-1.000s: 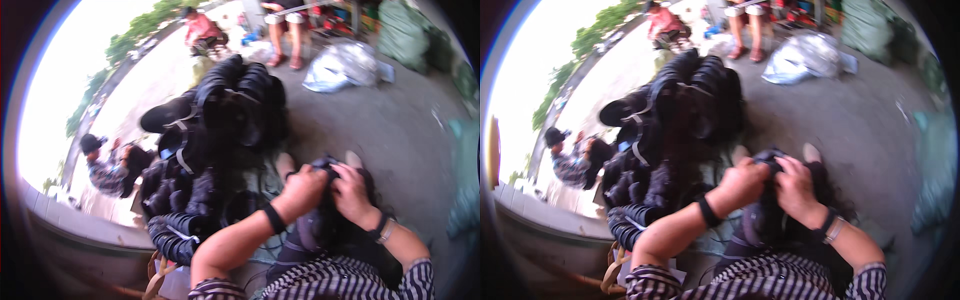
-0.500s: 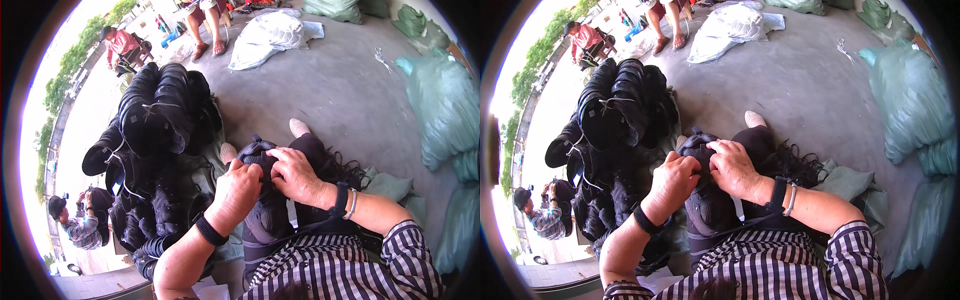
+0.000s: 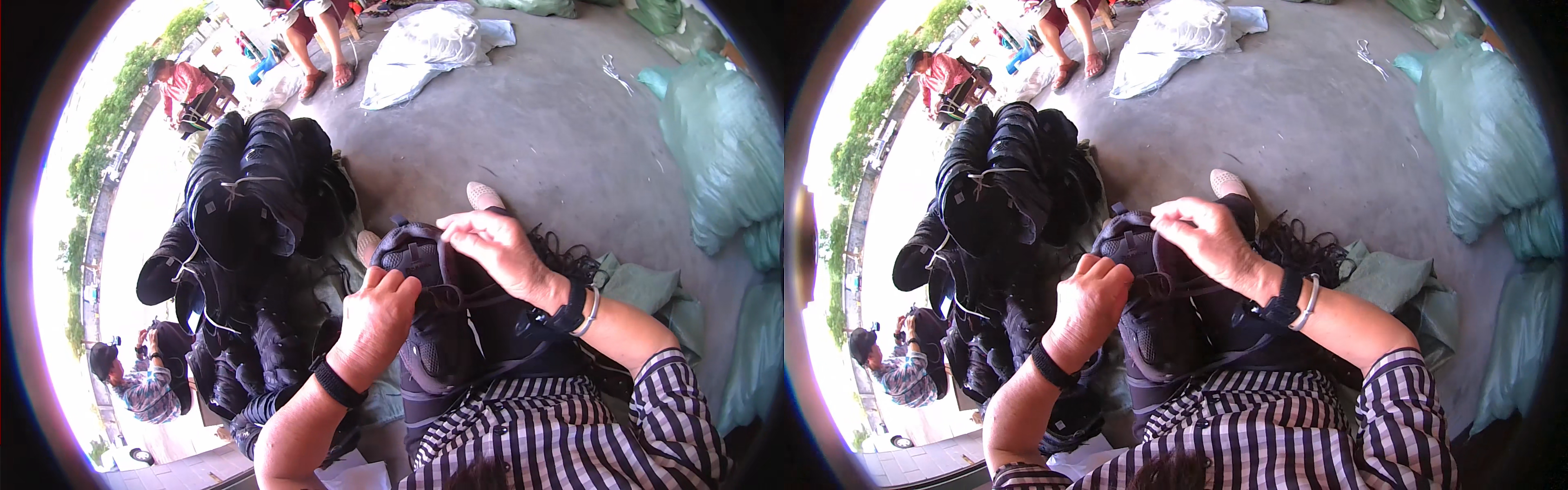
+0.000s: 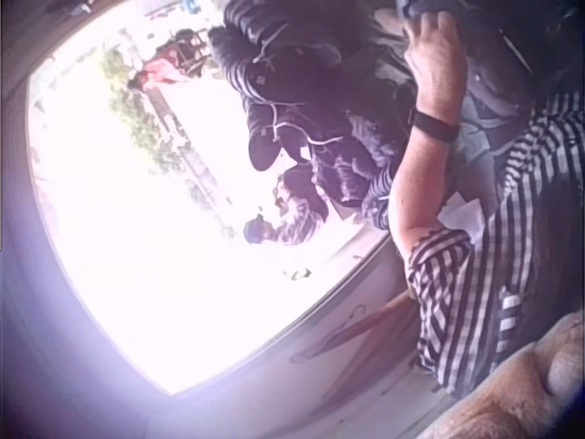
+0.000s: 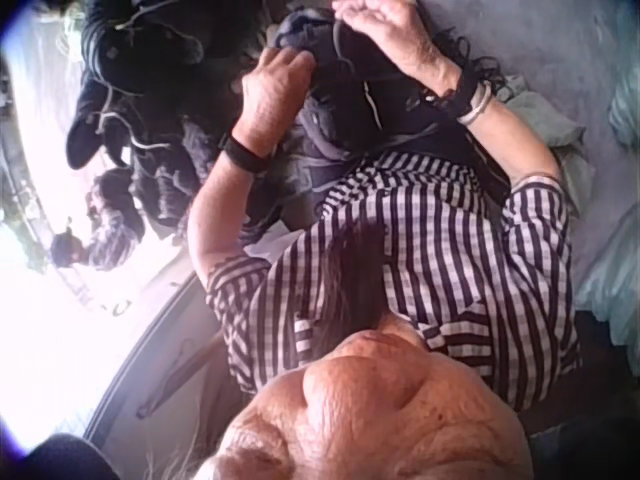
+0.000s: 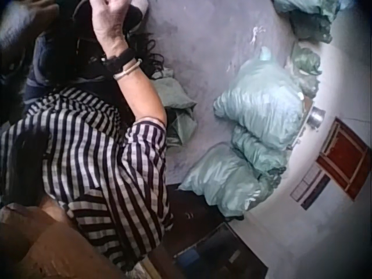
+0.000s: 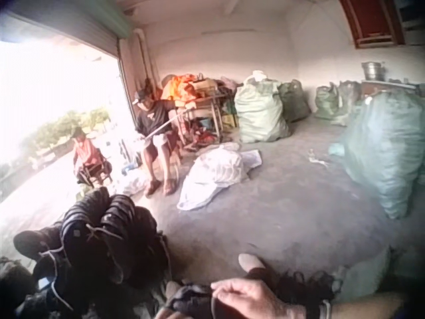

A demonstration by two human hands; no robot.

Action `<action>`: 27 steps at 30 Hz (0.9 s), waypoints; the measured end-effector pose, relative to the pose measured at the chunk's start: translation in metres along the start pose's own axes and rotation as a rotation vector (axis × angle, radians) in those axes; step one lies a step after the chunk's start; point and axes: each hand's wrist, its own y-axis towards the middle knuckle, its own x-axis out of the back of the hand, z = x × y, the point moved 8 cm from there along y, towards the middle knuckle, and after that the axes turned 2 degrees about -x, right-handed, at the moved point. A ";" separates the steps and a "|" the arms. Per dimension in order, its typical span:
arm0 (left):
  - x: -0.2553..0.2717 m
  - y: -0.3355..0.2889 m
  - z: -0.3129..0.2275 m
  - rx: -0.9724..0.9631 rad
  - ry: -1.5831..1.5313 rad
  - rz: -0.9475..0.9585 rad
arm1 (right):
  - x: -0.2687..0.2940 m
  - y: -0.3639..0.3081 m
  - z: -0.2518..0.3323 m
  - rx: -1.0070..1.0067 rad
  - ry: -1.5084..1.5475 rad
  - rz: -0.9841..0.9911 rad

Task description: Lace up black athletic shoes by hand while sitting.

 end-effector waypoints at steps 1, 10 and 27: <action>-0.001 -0.001 0.000 0.003 0.000 0.000 | 0.006 -0.002 -0.002 0.007 0.085 -0.028; 0.019 -0.050 0.041 0.491 -0.844 -0.460 | -0.014 -0.053 0.036 0.425 -0.750 0.181; -0.020 -0.103 0.144 0.915 -1.632 -0.839 | 0.026 -0.035 -0.002 -0.311 -0.071 0.285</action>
